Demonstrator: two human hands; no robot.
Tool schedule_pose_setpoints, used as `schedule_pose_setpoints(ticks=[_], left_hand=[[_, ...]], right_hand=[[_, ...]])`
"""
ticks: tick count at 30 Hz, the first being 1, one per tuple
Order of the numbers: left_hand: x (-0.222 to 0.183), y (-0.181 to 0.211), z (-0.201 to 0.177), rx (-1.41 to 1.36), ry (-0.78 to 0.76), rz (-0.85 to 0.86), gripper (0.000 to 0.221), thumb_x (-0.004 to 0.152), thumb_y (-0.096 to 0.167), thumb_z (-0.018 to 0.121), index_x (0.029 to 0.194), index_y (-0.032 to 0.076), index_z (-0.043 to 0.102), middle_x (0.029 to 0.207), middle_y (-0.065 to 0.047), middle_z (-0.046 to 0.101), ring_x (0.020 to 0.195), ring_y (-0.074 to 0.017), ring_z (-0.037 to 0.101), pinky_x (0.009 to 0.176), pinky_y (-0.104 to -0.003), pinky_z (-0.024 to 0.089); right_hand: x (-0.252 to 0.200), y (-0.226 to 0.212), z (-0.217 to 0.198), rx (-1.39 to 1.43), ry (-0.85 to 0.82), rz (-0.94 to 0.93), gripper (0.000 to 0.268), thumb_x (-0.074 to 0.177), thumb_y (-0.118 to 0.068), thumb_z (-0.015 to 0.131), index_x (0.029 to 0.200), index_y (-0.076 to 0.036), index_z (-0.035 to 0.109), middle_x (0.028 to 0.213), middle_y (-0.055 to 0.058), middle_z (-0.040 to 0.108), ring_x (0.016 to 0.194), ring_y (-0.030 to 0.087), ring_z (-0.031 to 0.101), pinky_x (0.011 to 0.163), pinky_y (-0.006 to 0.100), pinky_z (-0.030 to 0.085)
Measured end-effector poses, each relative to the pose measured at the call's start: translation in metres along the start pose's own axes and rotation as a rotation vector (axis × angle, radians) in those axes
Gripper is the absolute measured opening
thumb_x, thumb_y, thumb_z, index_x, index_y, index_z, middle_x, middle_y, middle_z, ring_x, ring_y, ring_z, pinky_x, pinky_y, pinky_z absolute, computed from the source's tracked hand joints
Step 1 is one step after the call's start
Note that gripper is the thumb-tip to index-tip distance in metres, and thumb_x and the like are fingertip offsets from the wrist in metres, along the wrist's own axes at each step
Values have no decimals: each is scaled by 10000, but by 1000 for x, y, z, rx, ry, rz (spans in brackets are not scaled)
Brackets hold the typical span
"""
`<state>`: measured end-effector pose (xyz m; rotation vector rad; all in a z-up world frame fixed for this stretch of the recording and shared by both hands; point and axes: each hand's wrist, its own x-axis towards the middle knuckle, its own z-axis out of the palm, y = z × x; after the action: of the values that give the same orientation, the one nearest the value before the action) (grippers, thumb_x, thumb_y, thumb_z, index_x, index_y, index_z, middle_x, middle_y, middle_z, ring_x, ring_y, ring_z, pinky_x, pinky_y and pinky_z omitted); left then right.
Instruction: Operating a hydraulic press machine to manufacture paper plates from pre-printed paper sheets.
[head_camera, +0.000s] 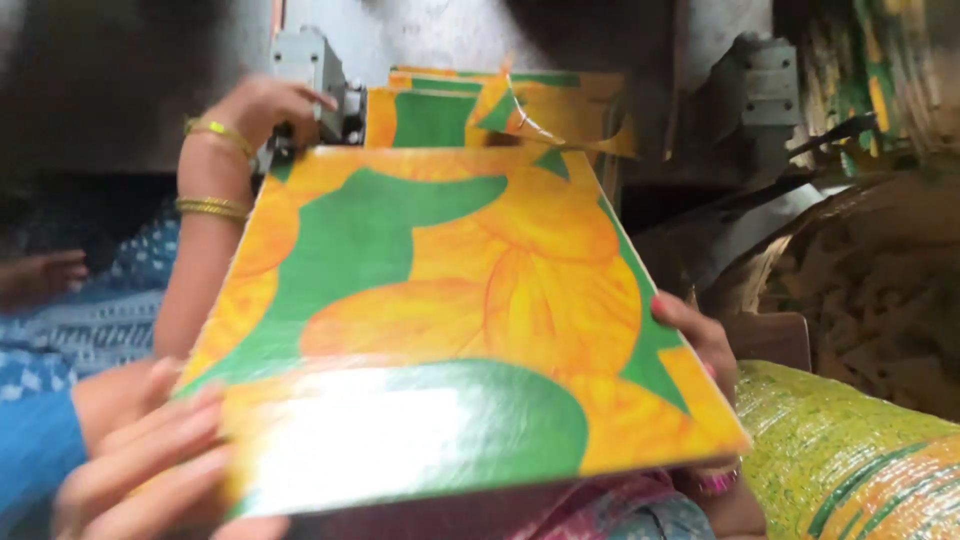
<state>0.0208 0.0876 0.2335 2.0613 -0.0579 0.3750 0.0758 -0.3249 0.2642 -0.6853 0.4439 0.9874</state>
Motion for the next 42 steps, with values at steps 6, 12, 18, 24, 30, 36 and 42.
schedule_pose_setpoints(ticks=[6,12,18,24,30,36,42], left_hand=[[92,-199,-40,27,-439,272,215,785,-157,590,903,22,611,1125,-98,688,903,-159,636,784,-268,524],[48,-2,0,-314,-154,-329,211,943,7,531,1107,48,657,1171,-18,690,1013,-132,624,868,-265,514],[20,-51,-5,-157,-191,-510,269,974,-3,459,1229,-29,540,1072,-174,680,855,-236,637,724,-279,520],[10,-247,-8,-1363,-504,-604,319,1090,214,452,1066,-70,597,721,-68,585,646,-182,602,540,-299,499],[158,-51,192,-1019,637,-196,643,1026,59,656,1623,53,418,1114,-16,587,734,-49,484,608,-197,401],[292,-181,210,-884,673,-249,457,983,116,655,1385,-34,500,1190,-158,635,821,-219,712,613,-345,640],[368,-216,219,-831,624,-196,453,961,77,656,1378,-62,547,1196,-156,681,821,-203,744,635,-331,680]], right_hand=[[1,-13,-21,-251,143,-441,400,946,-244,575,1266,-6,613,1140,147,744,977,268,743,887,397,597],[23,-50,-69,-525,287,-876,364,998,-213,582,1289,3,615,1201,146,725,1037,260,720,947,383,579],[53,-100,-103,-816,400,-1271,328,1050,-182,589,1312,14,618,1261,144,706,1096,252,697,1008,369,561],[85,-141,-91,-1031,510,-1632,298,1094,-155,594,1331,22,619,1312,142,690,1145,246,678,1058,358,546],[311,-320,-212,-1193,165,-1023,288,1123,-195,518,1327,-1,580,1277,88,569,1113,150,544,944,236,449],[314,-344,-60,-198,38,-729,505,952,-441,572,1229,-21,623,1063,134,733,876,261,776,721,402,631],[420,-396,-119,-434,-72,-1067,344,1001,4,779,1277,65,582,954,123,609,695,187,593,564,324,485]])
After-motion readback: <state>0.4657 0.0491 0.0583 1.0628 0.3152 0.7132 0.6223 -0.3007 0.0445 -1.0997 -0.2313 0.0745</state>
